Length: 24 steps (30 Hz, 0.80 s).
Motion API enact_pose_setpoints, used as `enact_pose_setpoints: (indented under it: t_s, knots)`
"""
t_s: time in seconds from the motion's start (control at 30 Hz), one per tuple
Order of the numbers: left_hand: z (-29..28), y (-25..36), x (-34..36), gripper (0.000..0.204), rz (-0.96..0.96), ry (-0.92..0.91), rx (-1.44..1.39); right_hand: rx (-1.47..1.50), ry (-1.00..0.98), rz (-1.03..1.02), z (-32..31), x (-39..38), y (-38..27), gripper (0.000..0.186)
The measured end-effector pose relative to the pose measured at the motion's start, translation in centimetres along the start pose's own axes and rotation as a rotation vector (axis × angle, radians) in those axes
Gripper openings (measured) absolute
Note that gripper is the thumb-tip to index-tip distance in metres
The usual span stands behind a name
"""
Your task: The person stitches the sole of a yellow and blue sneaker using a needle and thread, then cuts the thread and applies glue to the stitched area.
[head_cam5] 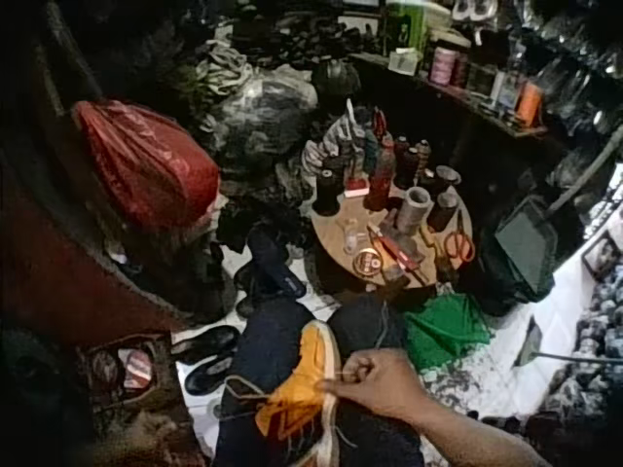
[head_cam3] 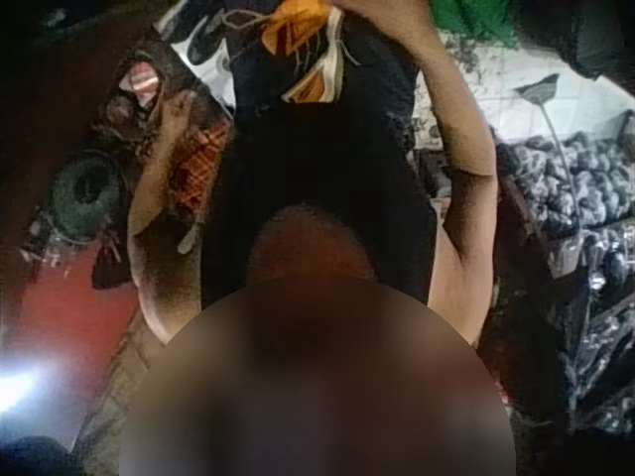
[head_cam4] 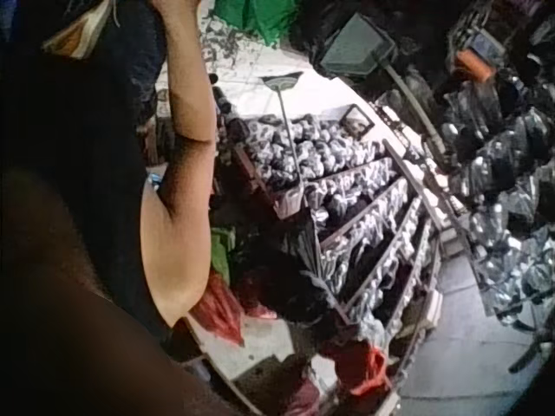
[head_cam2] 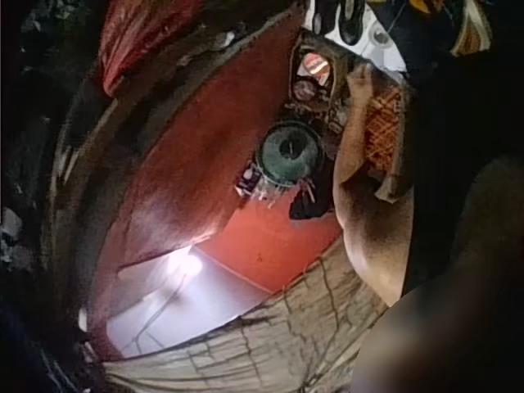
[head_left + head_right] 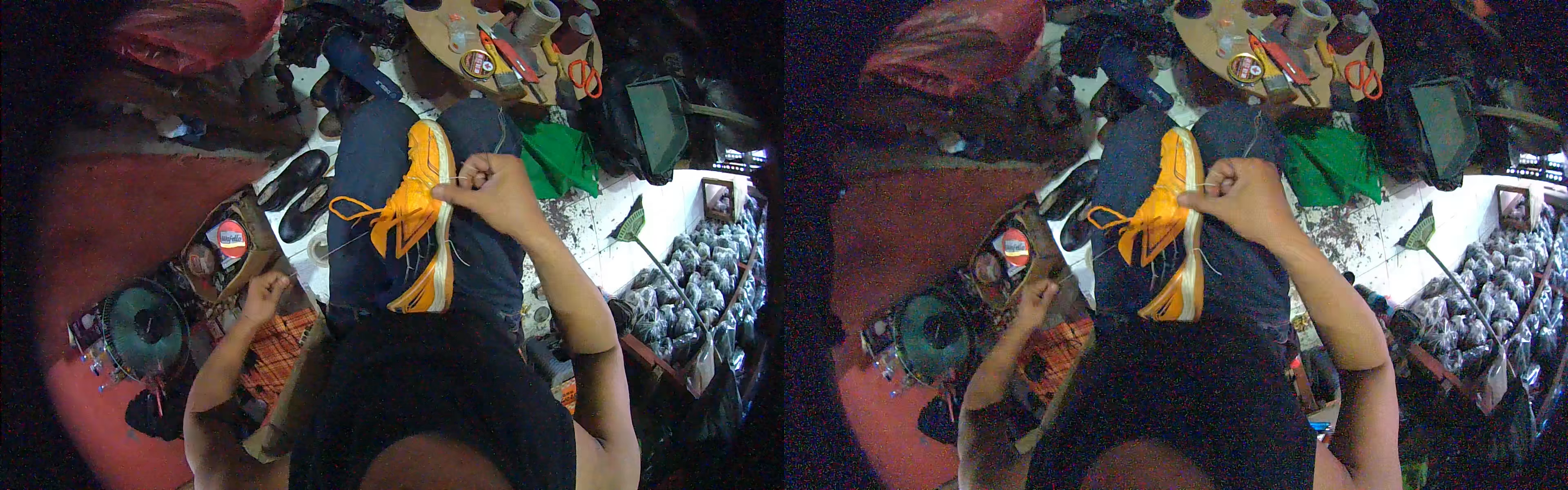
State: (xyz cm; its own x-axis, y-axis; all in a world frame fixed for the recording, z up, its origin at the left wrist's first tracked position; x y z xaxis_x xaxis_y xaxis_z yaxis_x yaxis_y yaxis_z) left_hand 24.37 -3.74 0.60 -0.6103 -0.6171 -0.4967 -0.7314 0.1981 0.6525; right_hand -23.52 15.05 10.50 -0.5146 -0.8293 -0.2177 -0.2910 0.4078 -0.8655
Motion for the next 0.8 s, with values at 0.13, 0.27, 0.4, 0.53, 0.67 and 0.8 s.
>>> enact_pose_setpoints:
  t_s: [0.13,0.27,0.4,0.53,0.67,0.8]
  knots:
    - [-7.4,8.3,2.5,0.015,0.085,-0.155,-0.028,0.414,0.138,0.173,-5.1,-1.3,1.4,0.034]
    - [-12.9,16.8,2.8,0.021,0.693,-0.141,-0.046,0.346,0.317,0.302,-8.4,-2.2,3.0,0.037]
    - [-8.5,20.7,1.3,0.009,0.592,-0.8,-0.828,-0.006,0.108,-0.06,-6.0,-4.8,1.7,0.03]
    - [-1.8,22.1,1.4,0.006,0.381,-0.438,-0.24,-0.234,-0.055,-0.312,-3.4,-5.1,0.0,0.035]
    - [4.5,22.2,2.4,0.023,0.208,-0.375,-0.2,-0.216,-0.102,-0.289,-2.9,-4.4,-0.5,0.035]
    - [7.4,22.8,3.7,0.036,0.299,-0.407,-0.273,-0.21,-0.131,-0.223,-2.7,-4.3,-0.8,0.036]
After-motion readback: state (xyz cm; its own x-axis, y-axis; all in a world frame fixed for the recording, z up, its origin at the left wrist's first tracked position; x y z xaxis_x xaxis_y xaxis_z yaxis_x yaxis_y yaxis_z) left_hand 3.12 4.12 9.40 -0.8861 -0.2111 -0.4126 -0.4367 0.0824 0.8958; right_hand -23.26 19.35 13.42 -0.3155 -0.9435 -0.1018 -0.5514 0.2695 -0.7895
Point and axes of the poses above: each hand's wrist, its own x-axis towards the middle knuckle, its own z-axis out of the palm, y = z × x, the point moved 1 cm from there along x, towards the middle knuckle, and after that the axes turned 3 degrees about y, right-handed, at the moved point
